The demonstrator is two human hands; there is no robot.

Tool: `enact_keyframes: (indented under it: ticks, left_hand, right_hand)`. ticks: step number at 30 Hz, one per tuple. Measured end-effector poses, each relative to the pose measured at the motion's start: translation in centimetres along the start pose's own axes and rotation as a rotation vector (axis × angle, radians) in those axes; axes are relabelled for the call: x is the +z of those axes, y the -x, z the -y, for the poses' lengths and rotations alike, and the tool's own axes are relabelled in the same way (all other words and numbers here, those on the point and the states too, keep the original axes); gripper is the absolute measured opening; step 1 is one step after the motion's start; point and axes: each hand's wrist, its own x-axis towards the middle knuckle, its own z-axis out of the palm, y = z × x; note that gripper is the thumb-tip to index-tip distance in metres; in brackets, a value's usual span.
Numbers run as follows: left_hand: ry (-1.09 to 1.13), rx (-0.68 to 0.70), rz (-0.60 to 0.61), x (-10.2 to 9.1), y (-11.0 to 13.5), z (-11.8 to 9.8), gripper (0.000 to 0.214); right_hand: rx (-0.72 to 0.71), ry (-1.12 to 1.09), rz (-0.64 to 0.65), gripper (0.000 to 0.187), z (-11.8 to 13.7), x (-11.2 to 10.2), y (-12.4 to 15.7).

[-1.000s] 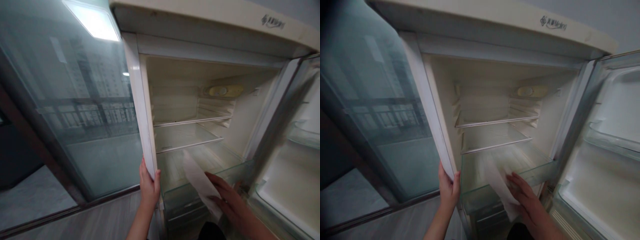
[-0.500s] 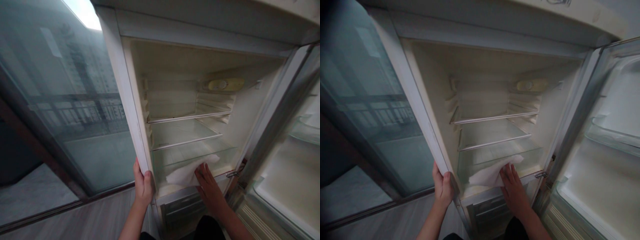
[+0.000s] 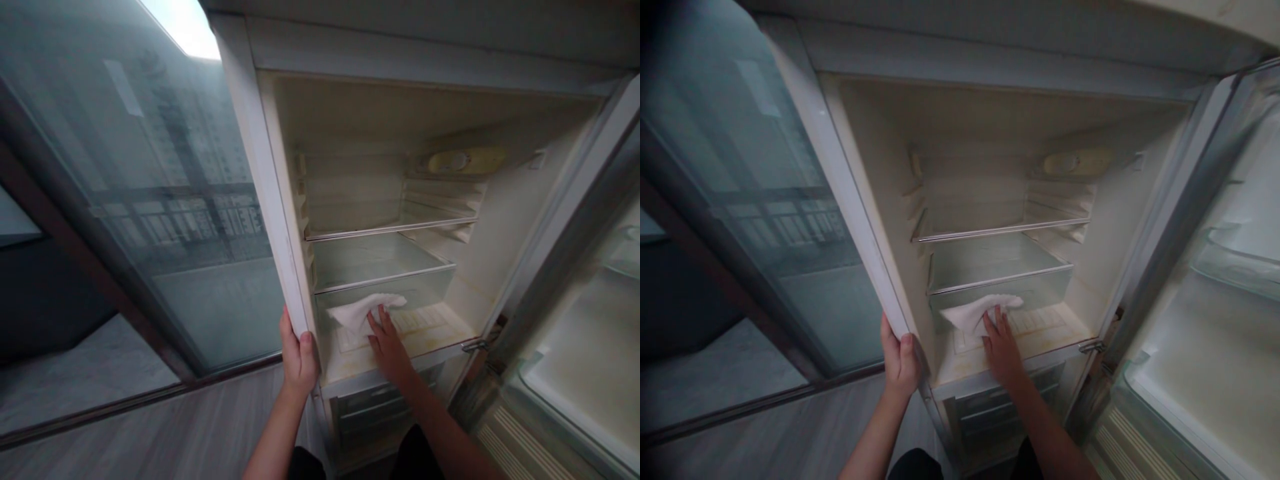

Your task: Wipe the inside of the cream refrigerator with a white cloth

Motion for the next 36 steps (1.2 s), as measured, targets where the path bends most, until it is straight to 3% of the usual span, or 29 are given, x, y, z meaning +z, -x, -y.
enact_keyframes:
  ticks: [6,9,16,20,24,28,32,36]
  left_hand:
    - [0.016,0.014,0.005,-0.1,-0.2,0.0,0.061]
    - [0.014,0.024,0.035,-0.3,-0.2,-0.1,0.061]
    - [0.009,0.003,0.033,-0.5,0.3,0.2,0.061]
    - [0.008,0.024,0.006,-0.1,0.5,0.6,0.063]
    - [0.007,0.051,-0.021,0.1,0.4,0.6,0.063]
    - [-0.005,0.027,-0.003,0.0,0.5,0.4,0.063]
    - [0.008,-0.015,0.007,0.0,0.7,0.7,0.065]
    - [0.02,-0.005,-0.004,0.1,0.7,0.8,0.064]
  right_hand:
    - [-0.23,-0.079,0.069,0.045,7.6,0.5,-0.8]
    - [-0.258,-0.107,0.062,0.044,9.7,1.1,-1.9]
    - [-0.138,-0.106,0.073,0.062,9.0,2.6,-0.5]
    - [-0.079,-0.052,-0.08,0.078,8.4,1.2,-1.1]
    - [-0.119,0.0,-0.093,0.089,8.1,-0.2,-3.6]
    - [-0.127,0.042,-0.062,0.084,8.0,1.1,-4.3]
    - [-0.162,0.055,0.051,0.07,7.9,3.0,-2.9]
    - [-0.174,0.04,0.098,0.061,7.9,3.0,-1.7]
